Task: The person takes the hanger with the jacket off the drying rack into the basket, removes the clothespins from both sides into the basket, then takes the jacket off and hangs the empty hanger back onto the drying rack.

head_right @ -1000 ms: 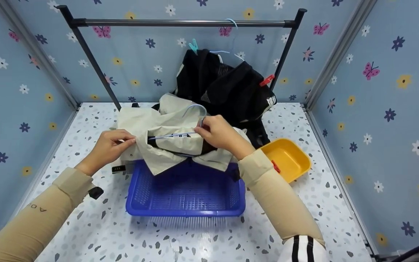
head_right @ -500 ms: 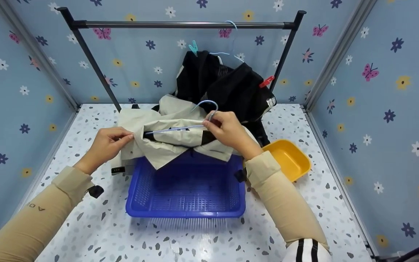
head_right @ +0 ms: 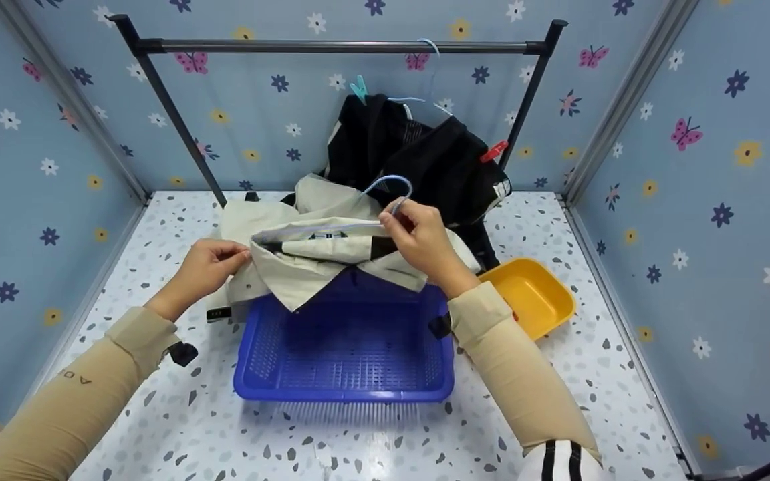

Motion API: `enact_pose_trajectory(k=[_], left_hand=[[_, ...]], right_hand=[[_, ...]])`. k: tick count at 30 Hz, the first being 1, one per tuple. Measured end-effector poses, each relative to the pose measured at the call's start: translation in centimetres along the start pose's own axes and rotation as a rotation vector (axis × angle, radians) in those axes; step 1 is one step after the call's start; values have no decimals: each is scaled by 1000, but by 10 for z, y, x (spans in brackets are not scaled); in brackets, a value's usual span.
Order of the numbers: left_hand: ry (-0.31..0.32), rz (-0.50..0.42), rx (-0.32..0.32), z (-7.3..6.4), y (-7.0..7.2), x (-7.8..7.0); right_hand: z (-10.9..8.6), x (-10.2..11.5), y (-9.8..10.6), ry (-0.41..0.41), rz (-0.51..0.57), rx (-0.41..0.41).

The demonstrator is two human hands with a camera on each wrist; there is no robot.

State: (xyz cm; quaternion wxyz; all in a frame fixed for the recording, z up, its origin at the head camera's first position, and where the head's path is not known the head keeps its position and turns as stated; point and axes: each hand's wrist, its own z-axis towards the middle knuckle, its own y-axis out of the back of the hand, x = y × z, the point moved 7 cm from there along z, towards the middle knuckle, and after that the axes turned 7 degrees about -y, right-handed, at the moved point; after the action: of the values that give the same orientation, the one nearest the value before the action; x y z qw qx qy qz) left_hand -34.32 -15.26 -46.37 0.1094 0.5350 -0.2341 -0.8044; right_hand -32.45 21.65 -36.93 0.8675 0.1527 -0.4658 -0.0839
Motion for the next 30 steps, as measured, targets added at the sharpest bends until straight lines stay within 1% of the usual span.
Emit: enact_pose_trajectory(k=[4, 7, 10, 16, 22, 26, 30], left_hand=[[19, 6, 35, -2, -7, 12], [9, -9, 51, -5, -10, 17], [-5, -25, 61, -7, -13, 19], [-20, -22, 90, -9, -21, 18], [-45, -15, 112, -14, -25, 17], [-63, -10, 116, -16, -28, 17], [-73, 7, 128, -18, -30, 15]], right_hand=[[3, 0, 3, -35, 54, -8], [5, 0, 1, -54, 65, 17], [6, -1, 0, -78, 72, 43], [14, 4, -5, -112, 68, 80], [25, 15, -15, -139, 78, 89], [31, 22, -23, -158, 80, 90], [37, 28, -32, -170, 96, 117]])
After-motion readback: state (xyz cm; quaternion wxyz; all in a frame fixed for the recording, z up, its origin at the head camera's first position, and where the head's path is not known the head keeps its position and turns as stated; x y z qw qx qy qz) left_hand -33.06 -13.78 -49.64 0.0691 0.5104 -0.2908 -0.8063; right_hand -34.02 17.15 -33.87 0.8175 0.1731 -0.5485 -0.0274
